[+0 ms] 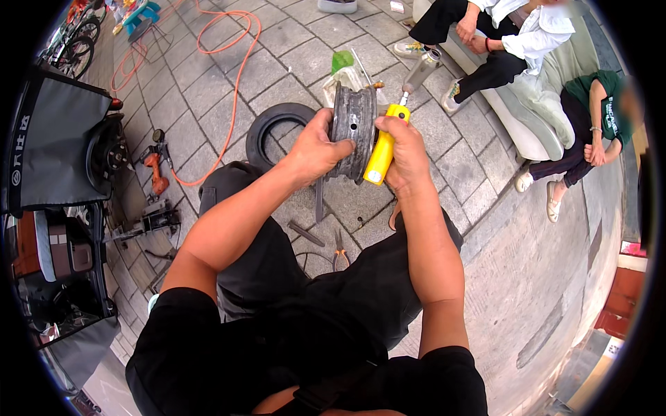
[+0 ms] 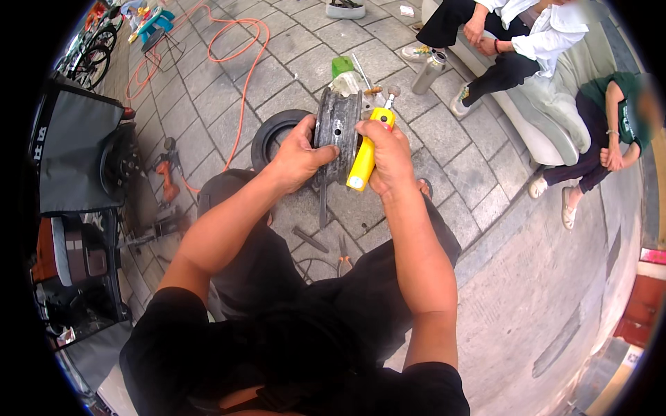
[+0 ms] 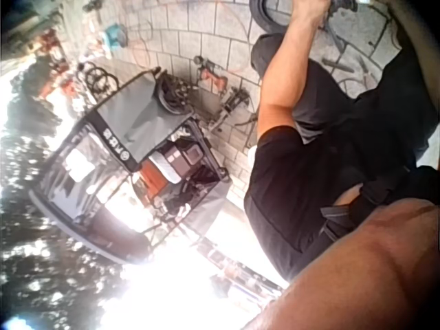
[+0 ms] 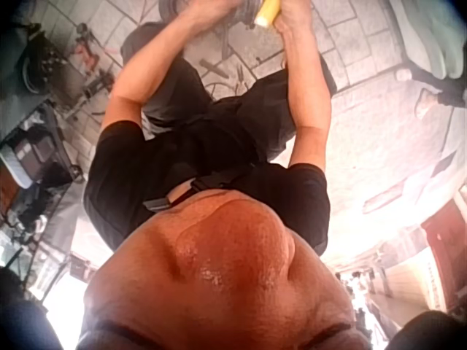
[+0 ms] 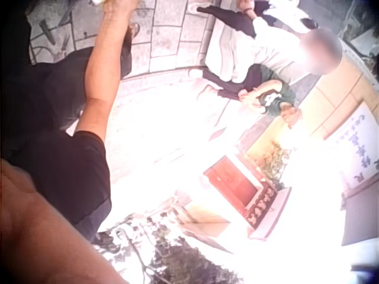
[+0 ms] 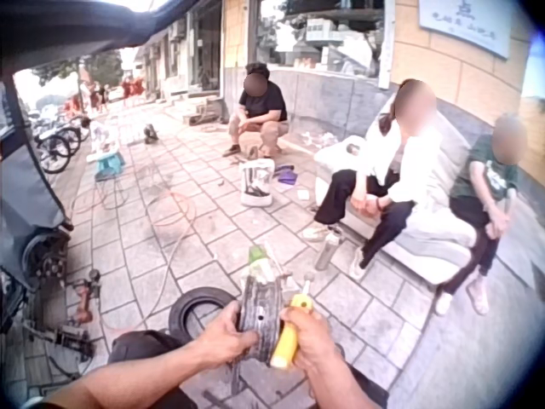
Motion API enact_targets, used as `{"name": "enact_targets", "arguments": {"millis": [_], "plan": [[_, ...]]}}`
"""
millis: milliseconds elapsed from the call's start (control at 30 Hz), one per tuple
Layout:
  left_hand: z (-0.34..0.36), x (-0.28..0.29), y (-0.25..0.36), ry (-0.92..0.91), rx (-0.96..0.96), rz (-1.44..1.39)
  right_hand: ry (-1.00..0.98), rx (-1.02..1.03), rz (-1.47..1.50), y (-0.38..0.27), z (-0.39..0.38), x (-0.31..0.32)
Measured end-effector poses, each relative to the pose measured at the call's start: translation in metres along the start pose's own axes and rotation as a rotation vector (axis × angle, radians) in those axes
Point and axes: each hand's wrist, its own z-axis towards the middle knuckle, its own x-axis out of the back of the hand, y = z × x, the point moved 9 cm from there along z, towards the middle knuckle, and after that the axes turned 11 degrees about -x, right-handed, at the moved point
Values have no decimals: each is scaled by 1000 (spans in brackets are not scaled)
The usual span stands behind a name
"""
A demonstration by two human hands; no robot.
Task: The person removes a rubber ring from a wheel rim, then uses a yellow spray can to apply a substance to the rim. The person handles the rim and rubber ring repeatedly while seated on the ground.
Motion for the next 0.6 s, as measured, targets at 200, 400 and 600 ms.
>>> {"name": "enact_targets", "arguments": {"millis": [200, 400, 600], "plan": [[0, 3, 2, 7, -14, 78, -12, -28, -8, 4, 6, 7], [2, 4, -1, -9, -41, 118, -66, -60, 34, 9, 11, 8], [-1, -1, 7, -24, -36, 62, -74, -34, 11, 8, 15, 11]]}}
